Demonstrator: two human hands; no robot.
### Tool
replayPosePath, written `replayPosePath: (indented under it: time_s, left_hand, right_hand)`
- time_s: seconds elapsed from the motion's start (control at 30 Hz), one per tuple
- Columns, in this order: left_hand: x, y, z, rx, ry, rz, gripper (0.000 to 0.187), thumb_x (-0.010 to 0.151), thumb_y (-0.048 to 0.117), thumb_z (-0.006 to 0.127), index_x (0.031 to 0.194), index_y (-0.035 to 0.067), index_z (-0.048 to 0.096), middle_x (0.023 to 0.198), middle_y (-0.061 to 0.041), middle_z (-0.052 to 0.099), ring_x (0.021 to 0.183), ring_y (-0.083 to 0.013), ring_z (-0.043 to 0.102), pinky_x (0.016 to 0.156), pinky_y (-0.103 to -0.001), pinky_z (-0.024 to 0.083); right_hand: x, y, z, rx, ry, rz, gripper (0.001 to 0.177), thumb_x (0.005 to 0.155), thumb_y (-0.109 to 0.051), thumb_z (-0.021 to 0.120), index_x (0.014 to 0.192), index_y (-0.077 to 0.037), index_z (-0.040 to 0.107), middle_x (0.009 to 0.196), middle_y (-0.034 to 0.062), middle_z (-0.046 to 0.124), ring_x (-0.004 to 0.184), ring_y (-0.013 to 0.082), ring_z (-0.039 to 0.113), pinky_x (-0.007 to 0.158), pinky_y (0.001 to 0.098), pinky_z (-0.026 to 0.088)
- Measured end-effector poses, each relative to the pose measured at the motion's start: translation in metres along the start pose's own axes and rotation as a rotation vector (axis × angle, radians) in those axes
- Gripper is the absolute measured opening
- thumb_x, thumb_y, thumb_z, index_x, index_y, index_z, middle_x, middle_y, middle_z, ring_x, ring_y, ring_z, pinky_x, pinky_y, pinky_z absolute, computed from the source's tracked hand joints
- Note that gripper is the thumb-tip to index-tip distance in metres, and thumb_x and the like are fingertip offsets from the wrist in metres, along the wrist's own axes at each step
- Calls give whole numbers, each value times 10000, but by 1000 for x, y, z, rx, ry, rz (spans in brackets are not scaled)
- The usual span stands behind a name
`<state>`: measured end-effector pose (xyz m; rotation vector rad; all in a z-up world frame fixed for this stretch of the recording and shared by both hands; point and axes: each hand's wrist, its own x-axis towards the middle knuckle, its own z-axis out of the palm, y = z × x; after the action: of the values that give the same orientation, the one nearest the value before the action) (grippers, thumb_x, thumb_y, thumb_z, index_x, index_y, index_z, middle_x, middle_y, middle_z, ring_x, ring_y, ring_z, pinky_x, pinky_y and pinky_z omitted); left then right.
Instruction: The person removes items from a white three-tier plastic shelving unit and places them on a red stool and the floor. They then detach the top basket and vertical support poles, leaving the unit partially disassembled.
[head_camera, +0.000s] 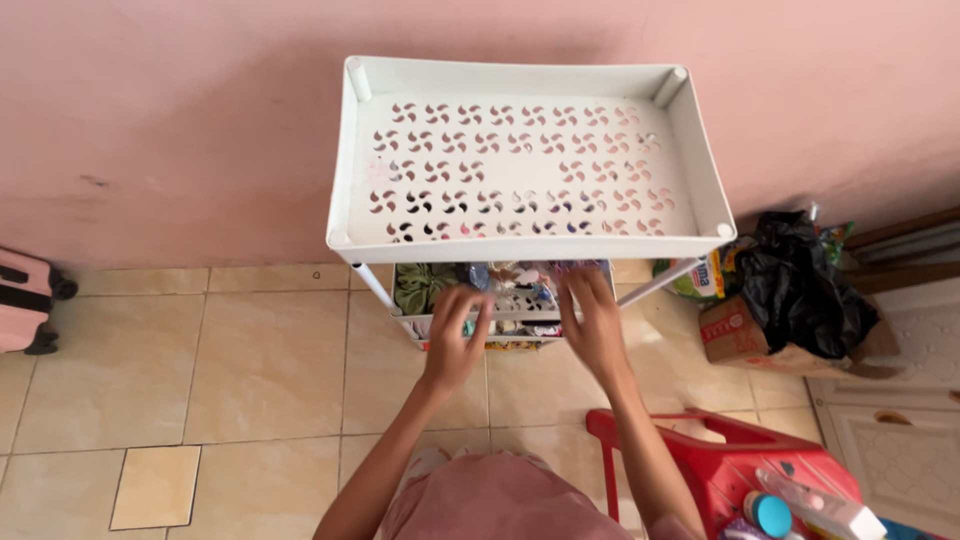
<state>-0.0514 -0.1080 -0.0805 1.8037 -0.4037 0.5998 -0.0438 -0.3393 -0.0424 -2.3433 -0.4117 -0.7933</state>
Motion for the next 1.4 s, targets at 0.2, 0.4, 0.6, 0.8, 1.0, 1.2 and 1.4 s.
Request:
replayPosePath:
  time_s: [0.2,0.4,0.6,0.8,1.0,1.2,1.4]
  left_hand:
    - [57,-43,65,92,-148,-10,359,966,76,687,1279,-65,585,1220,-251,604,1179,-429,534,1006,-532,430]
    - [67,-69,98,229,-236,53,375,895,114,710,1204,-82,627,1140,-268,652,1086,-443,604,961,-541,458]
    - [76,-74,98,288,-542,-322,289,918,152,668,1142,-30,647,938,-206,694,849,-366,696,872,-463,552]
    - [70,-65,95,138,-314,-1,220,840,80,715,1018,-38,660,924,-223,665,848,-417,644,779,-523,493]
    - [54,-61,102,176,-228,-10,174,861,30,724,1008,-45,667,907,-237,655,877,-439,628,808,-530,472]
    - [16,-17,92,-275,-20,146,662,788,118,756,1343,-122,488,1285,-287,574,1202,-425,547,1034,-498,415]
    - [-28,54,107,-908,-482,-68,772,835,299,821,1421,-23,435,1351,-206,596,1240,-306,590,1071,-430,471]
  right_hand:
    - [38,64,54,-490,-198,250,169,915,-130,670,990,16,712,976,227,655,922,449,589,773,563,436]
    - [34,60,64,-534,-92,104,100,854,-86,690,919,-35,745,924,171,686,962,398,618,900,499,452]
    - [40,61,65,-457,-12,240,195,801,-200,786,861,-19,745,828,187,700,836,412,638,783,523,474]
    - [28,57,72,-438,-99,468,109,899,-61,664,968,-14,734,862,202,699,778,387,667,669,498,550]
    - [5,17,40,-431,235,-81,319,763,81,593,1053,38,719,1015,192,724,942,365,715,837,472,588]
    - [-35,-23,-35,-416,334,-317,131,955,39,642,1053,1,720,1261,159,723,1191,295,711,972,418,617]
    - [-123,-48,-106,-245,349,-82,288,926,48,698,1181,-28,588,1255,162,716,1205,333,699,976,454,592]
